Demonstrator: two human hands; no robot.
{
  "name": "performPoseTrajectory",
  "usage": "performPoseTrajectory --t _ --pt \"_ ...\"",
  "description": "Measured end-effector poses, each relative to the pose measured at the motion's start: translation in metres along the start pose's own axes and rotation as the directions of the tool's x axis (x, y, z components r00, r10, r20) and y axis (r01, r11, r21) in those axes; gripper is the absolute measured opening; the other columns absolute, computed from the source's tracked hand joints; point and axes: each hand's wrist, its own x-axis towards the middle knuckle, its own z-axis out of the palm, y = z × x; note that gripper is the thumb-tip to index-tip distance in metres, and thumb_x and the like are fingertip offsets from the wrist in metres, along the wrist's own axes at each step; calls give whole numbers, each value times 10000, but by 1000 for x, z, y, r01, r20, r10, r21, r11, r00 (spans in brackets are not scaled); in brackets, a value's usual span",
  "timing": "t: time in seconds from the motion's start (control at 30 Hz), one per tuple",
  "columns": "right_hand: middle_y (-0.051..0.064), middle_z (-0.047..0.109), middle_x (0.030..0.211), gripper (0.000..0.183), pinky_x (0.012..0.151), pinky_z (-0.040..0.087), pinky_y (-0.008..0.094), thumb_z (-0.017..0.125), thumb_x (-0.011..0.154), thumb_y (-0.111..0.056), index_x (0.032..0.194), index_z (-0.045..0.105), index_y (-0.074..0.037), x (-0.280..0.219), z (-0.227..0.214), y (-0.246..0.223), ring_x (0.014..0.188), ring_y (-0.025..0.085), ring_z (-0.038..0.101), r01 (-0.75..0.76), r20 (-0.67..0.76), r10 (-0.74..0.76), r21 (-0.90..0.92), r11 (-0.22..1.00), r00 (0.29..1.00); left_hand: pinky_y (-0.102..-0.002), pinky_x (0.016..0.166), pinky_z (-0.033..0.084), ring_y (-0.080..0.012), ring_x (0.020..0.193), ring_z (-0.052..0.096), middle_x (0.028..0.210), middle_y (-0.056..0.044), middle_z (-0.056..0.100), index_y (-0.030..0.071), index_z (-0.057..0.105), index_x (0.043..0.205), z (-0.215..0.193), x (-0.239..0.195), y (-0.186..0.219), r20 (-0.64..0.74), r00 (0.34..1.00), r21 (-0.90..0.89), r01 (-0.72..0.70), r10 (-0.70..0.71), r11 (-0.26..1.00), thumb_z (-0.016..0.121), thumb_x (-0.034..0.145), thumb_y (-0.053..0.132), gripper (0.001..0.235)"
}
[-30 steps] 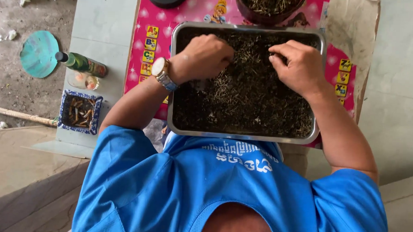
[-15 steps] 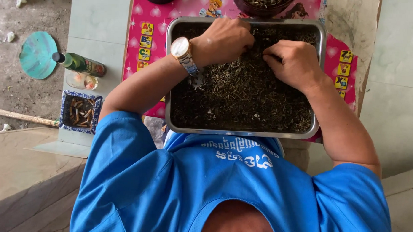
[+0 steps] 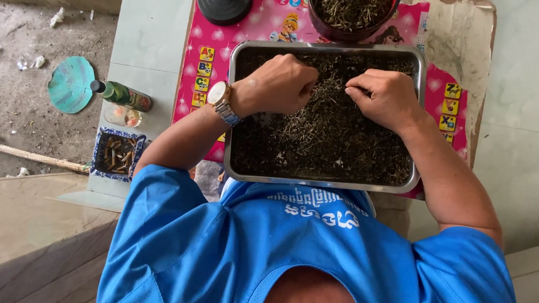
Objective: Sorting dried tea leaves in a tray to remove stems and debris by hand.
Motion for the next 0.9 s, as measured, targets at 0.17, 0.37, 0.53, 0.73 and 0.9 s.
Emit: performPoseTrajectory --t 0.17,0.37,0.53,0.73,0.9 --pt "71 720 812 52 557 556 463 746 1028 -173 988 772 -153 2 -4 -3 790 376 700 12 1 -12 39 999 1000 -497 543 584 -390 618 719 688 -148 706 85 685 806 -8 13 -20 -82 994 48 -71 75 996 708 845 106 49" --pt "70 709 780 42 527 542 437 745 1015 -128 1017 784 -142 3 -8 -7 734 357 699 -10 -1 10 72 997 1000 -424 591 606 -342 591 690 729 -160 644 106 668 939 -43 78 -26 -488 873 -150 -88 3 985 560 994 71 125" --pt "86 735 830 30 541 558 436 763 1016 -137 1025 785 -119 1 -5 0 747 357 709 -9 -17 10 73 997 1000 -403 588 594 -368 675 733 781 -158 705 68 722 962 -27 75 -30 -345 934 -30 -111 94 993 697 984 99 46" --pt "53 746 864 99 597 586 461 748 1056 -252 1027 779 -162 0 4 8 809 346 720 17 -5 -18 -22 1000 1000 -351 616 606 -245 713 747 873 -78 765 177 787 1043 -10 31 23 70 994 86 -91 85 992 749 945 220 114" --pt "6 741 865 85 646 598 414 750 1034 -305 1013 772 -225 0 3 8 841 303 725 19 -7 -19 -61 998 1000 -364 627 617 -235 750 745 910 -27 751 177 771 974 -1 32 27 179 983 151 -78 51 985 722 946 233 79"
